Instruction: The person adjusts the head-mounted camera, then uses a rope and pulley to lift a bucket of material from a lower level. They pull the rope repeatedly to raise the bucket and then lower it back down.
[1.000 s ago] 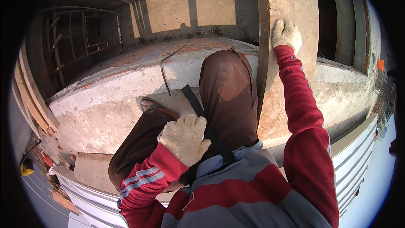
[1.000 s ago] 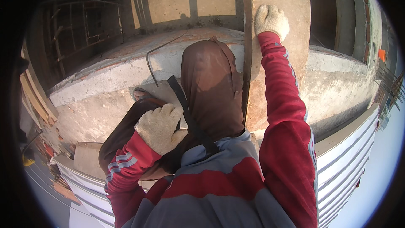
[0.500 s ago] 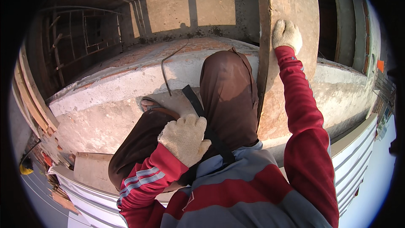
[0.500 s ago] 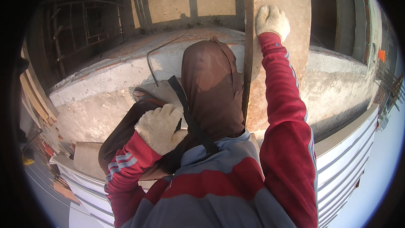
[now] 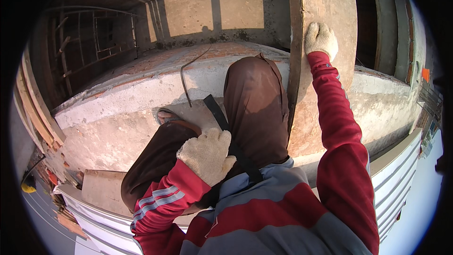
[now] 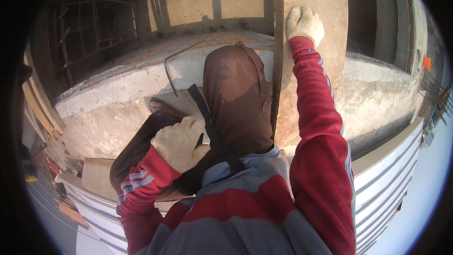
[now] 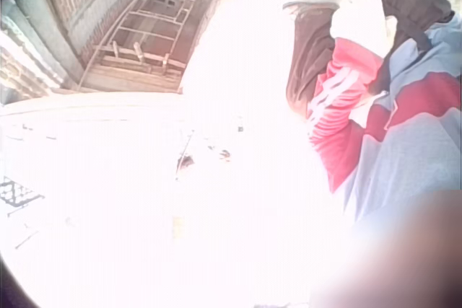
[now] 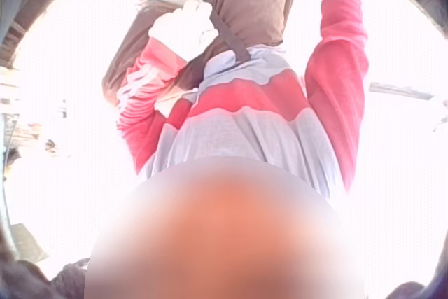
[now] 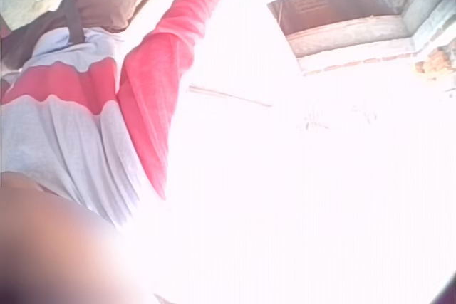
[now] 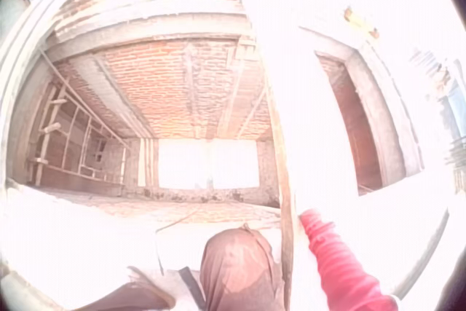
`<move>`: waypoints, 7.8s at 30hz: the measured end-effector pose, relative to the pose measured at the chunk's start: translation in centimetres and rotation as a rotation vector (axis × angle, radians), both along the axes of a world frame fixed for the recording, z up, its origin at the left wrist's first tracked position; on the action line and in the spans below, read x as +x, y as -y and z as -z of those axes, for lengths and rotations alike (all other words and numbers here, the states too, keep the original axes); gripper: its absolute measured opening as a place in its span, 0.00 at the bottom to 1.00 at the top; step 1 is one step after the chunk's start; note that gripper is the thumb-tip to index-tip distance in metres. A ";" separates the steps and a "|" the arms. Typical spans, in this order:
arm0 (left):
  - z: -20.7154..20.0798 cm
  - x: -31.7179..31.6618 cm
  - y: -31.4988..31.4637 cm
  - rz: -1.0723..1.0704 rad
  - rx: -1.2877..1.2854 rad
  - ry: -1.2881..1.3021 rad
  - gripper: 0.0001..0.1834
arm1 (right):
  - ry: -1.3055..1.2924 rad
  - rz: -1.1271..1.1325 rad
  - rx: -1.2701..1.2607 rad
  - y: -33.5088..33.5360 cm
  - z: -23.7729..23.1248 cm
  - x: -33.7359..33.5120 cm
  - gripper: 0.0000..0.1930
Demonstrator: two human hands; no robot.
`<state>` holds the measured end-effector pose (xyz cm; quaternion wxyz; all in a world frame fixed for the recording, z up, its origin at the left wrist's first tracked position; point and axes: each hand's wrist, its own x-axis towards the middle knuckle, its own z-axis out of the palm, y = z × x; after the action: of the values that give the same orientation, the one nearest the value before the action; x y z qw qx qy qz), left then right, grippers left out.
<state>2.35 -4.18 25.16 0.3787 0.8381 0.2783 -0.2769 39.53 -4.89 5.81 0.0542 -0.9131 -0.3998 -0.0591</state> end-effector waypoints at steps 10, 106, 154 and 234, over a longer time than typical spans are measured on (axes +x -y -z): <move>0.1 0.1 0.0 -0.006 -0.001 0.024 0.21 | 0.000 -0.005 -0.005 0.0 -0.2 -0.1 0.18; -2.1 -14.4 0.6 -0.944 -0.429 -0.014 0.22 | -0.648 -0.068 -0.562 -4.0 8.0 -33.6 0.31; 22.9 -17.4 -10.2 -1.852 -0.619 -0.190 0.36 | -1.686 0.995 0.106 -5.2 4.4 -33.4 0.17; 25.3 -17.5 -9.1 -1.870 -0.275 0.067 0.32 | -1.206 0.458 0.021 -4.5 11.0 -34.5 0.24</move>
<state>-15.12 4.94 -0.10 0.5504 0.2305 0.7914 0.1327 5.06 -0.39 -5.15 0.2644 -0.8476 -0.0935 0.4505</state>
